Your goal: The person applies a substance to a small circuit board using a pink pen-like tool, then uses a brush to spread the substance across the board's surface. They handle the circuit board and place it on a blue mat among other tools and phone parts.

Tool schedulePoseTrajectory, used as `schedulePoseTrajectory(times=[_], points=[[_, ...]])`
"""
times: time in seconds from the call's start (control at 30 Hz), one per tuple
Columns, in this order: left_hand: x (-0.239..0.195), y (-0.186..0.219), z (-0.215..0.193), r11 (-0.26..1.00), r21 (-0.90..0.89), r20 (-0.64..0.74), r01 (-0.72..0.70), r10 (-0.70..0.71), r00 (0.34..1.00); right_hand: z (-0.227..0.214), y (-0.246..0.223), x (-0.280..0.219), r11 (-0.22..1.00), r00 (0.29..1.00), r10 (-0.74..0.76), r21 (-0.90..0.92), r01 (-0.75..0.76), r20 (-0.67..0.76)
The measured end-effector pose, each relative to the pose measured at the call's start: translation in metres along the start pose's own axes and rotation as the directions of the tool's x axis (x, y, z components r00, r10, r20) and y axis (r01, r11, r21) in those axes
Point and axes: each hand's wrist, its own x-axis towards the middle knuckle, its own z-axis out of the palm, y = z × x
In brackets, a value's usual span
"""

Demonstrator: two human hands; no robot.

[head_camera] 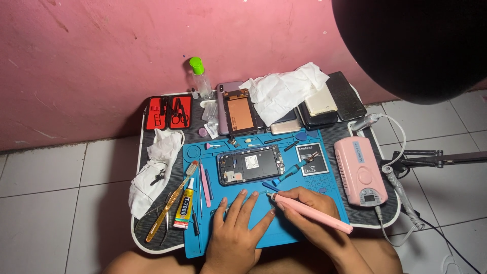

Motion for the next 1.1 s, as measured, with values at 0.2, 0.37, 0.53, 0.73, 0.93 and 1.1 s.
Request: schedulePoseTrajectory(times=[0.2, 0.37, 0.53, 0.73, 0.93, 1.1], points=[[-0.0004, 0.0002, 0.0007, 1.0, -0.007, 0.008, 0.01, -0.01, 1.0, 0.0, 0.0018, -0.0002, 1.0, 1.0, -0.009, 0.005, 0.009, -0.006], [0.0006, 0.0002, 0.0002, 1.0, -0.005, 0.0, 0.012, -0.012, 1.0, 0.0004, 0.0001, 0.0006, 0.999, 1.0, -0.013, -0.029, 0.013, -0.007], [0.0013, -0.0001, 0.0, 1.0, -0.006, -0.014, 0.01, -0.01, 1.0, -0.0008, 0.0037, 0.0016, 0.994, 0.999, -0.03, -0.104, 0.032, 0.02], [-0.0012, 0.0011, -0.0017, 1.0, 0.014, 0.01, 0.008, -0.008, 1.0, 0.0002, -0.0002, -0.0017, 1.0, 1.0, 0.002, -0.013, -0.002, 0.013], [-0.002, -0.0015, 0.0026, 1.0, -0.017, 0.062, 0.017, -0.016, 0.998, -0.0002, -0.0002, 0.0, 1.0, 1.0, 0.012, 0.018, -0.013, 0.019], [0.0004, -0.0009, 0.0001, 1.0, 0.016, 0.027, 0.0, -0.001, 1.0, 0.0, -0.0001, 0.0003, 1.0, 1.0, 0.01, 0.011, -0.01, 0.003]])
